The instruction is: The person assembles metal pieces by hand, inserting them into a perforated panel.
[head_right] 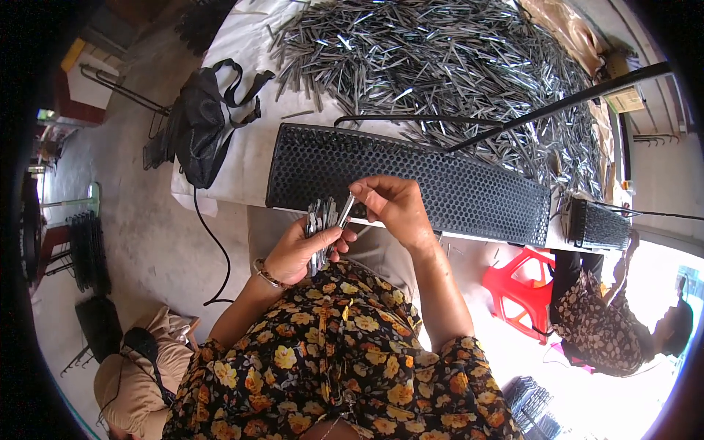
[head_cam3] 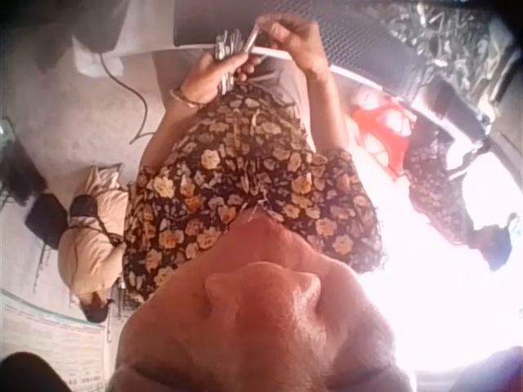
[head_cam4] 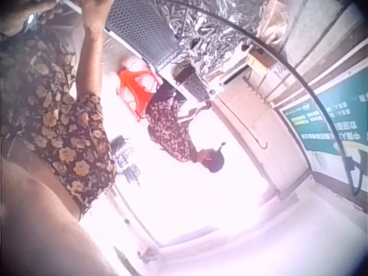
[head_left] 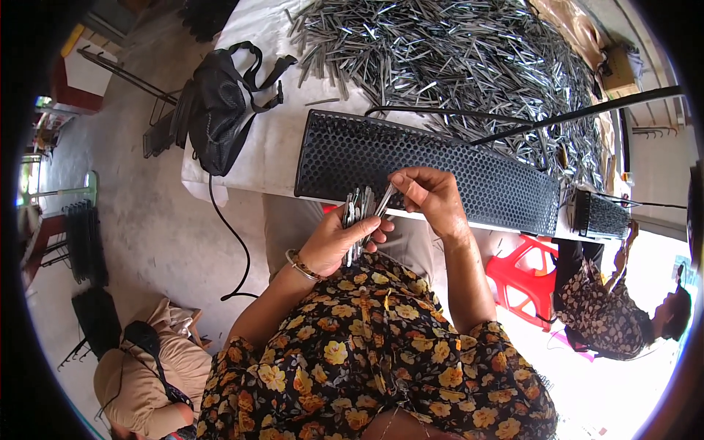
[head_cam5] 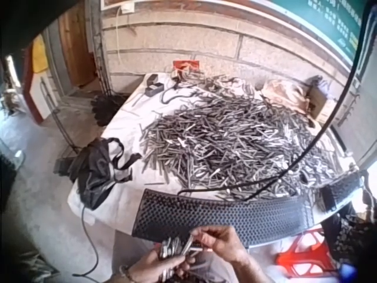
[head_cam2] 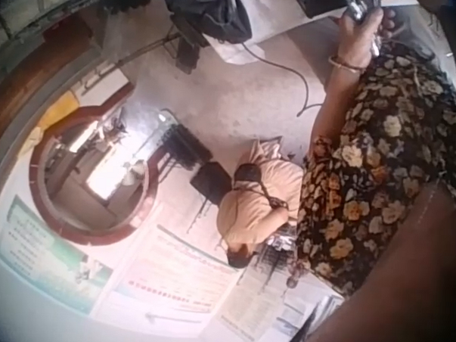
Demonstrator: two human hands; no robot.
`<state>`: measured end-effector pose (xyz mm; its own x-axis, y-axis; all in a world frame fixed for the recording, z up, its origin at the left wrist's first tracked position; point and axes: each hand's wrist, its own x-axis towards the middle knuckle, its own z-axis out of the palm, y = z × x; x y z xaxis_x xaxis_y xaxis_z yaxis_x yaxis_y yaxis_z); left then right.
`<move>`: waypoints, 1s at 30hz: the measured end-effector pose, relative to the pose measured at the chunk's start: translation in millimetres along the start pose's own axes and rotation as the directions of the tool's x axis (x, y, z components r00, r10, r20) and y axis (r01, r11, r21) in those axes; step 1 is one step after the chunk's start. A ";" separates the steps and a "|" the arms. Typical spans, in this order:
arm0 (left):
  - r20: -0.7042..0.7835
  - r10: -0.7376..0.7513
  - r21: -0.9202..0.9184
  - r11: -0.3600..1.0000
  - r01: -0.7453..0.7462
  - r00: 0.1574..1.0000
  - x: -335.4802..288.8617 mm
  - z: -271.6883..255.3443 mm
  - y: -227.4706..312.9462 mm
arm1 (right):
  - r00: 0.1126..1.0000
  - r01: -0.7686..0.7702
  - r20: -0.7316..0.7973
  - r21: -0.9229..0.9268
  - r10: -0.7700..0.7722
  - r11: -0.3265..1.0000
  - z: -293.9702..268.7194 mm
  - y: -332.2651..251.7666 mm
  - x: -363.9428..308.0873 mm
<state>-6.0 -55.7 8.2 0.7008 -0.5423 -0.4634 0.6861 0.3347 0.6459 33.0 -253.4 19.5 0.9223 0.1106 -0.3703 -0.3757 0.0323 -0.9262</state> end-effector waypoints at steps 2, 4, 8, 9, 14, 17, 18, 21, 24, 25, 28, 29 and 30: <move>-0.008 0.001 0.013 1.000 -0.001 1.000 1.3 1.7 -0.3 | 0.999 -0.030 -0.026 -0.004 0.030 1.000 -1.0 1.5 1.7; -0.017 0.002 0.027 1.000 -0.002 1.000 2.2 2.2 -0.9 | 0.999 -0.016 -0.030 0.003 0.016 1.000 0.3 2.0 1.8; -0.034 0.032 0.018 0.999 -0.032 0.999 4.5 -2.1 -7.6 | 0.998 0.058 -0.026 -0.061 -0.059 0.996 0.1 2.4 1.5; -0.045 0.042 0.014 0.999 -0.041 0.998 5.1 -2.8 -9.4 | 0.998 0.057 -0.029 -0.061 -0.059 0.997 -1.3 1.6 1.3; -0.069 0.036 -0.013 0.999 -0.037 0.997 5.9 -1.4 -10.9 | 0.987 0.160 0.019 -0.132 -0.159 0.978 -11.1 0.0 5.3; -0.076 0.029 -0.020 0.999 -0.030 0.997 7.5 1.5 -9.6 | 0.994 0.103 0.042 -0.150 -0.098 0.983 -16.0 -9.4 6.4; -0.081 0.030 -0.015 0.999 -0.032 0.996 8.0 2.1 -9.6 | 0.994 0.103 0.042 -0.150 -0.098 0.983 -15.8 -11.1 5.9; -0.086 0.038 -0.028 0.999 -0.040 0.996 10.3 1.1 -12.2 | 0.994 0.108 0.038 -0.208 -0.102 0.972 -14.7 -16.4 5.1; -0.085 0.041 -0.018 0.999 -0.043 0.995 10.1 0.9 -11.4 | 0.915 0.307 -0.220 -0.161 -0.337 0.938 -12.3 -20.5 10.7; -0.084 0.040 -0.017 0.999 -0.042 0.996 9.6 1.3 -12.4 | 0.915 0.307 -0.222 -0.160 -0.337 0.938 -12.8 -18.1 15.4; -0.069 0.007 -0.034 0.999 -0.010 0.998 8.5 3.4 -15.5 | 0.811 0.363 -0.293 -0.427 -0.507 0.828 -14.1 -4.5 32.4; -0.072 0.003 -0.035 0.999 -0.006 0.997 8.3 4.4 -15.4 | 0.810 0.363 -0.295 -0.428 -0.507 0.828 -13.9 -1.7 36.4; -0.077 0.000 -0.036 0.999 -0.003 0.997 8.2 4.7 -15.5 | 0.781 0.389 -0.271 -0.495 -0.563 0.777 -13.1 0.5 40.1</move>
<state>-11.8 -68.9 -2.7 0.7139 -0.4812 -0.5088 0.6907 0.3638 0.6250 70.9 -262.0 3.2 0.9561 -0.2011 0.2133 0.1114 -0.4239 -0.8989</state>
